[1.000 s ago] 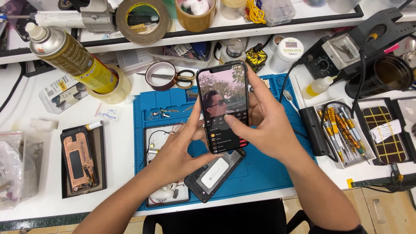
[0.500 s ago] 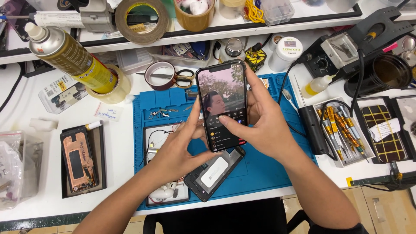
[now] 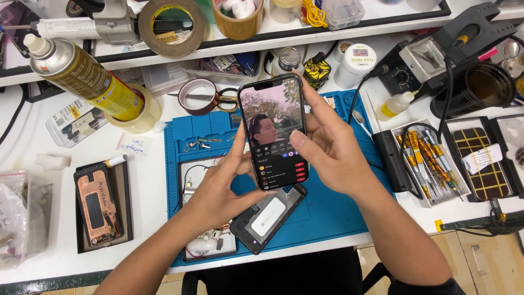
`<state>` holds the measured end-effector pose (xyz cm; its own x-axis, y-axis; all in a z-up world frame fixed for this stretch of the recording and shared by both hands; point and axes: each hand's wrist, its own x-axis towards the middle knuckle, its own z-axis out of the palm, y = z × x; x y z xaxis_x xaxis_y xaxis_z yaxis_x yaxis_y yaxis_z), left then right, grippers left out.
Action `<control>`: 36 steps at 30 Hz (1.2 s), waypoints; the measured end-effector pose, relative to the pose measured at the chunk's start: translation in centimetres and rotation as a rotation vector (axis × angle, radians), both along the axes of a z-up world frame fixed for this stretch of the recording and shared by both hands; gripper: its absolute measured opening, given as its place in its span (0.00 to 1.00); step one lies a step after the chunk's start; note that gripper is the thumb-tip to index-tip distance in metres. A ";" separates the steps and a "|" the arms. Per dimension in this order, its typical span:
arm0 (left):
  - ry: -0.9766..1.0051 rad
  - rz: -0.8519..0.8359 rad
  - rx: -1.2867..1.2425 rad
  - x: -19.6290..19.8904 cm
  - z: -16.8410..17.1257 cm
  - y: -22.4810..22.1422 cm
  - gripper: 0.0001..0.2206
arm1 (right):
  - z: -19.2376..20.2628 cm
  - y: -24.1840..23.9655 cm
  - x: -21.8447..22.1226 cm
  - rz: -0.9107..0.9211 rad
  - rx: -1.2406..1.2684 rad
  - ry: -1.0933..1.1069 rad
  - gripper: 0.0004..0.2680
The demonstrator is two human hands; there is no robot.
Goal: Disassembling a smartphone by removing screws and prying the internal frame apart on a repair bench.
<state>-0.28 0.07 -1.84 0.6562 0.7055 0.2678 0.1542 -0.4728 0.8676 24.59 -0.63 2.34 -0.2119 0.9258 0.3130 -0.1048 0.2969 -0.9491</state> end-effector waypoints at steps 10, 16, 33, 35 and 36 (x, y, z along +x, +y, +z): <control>-0.001 0.003 -0.044 0.1 0.1 0.0 0.55 | 2.4 -0.2 -0.2 0.033 -0.095 -0.133 0.33; 0.018 -0.004 -0.055 0.1 -0.3 0.2 0.56 | 2.3 0.0 -0.6 -0.028 -0.131 -0.211 0.35; 0.022 0.004 -0.095 0.1 0.3 0.2 0.55 | 1.2 0.1 1.2 0.078 -0.056 -0.195 0.30; 0.008 -0.006 -0.089 0.1 0.3 0.2 0.55 | 0.8 0.0 1.3 0.051 -0.094 -0.166 0.29; 0.008 -0.007 -0.089 0.2 0.3 0.2 0.55 | 0.7 0.1 1.1 0.051 -0.095 -0.166 0.29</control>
<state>-0.10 0.31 -1.54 0.6629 0.7218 0.1988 0.1587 -0.3950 0.9049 25.69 -0.57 3.04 -0.3009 0.9361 0.1819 0.0429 0.2039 -0.9781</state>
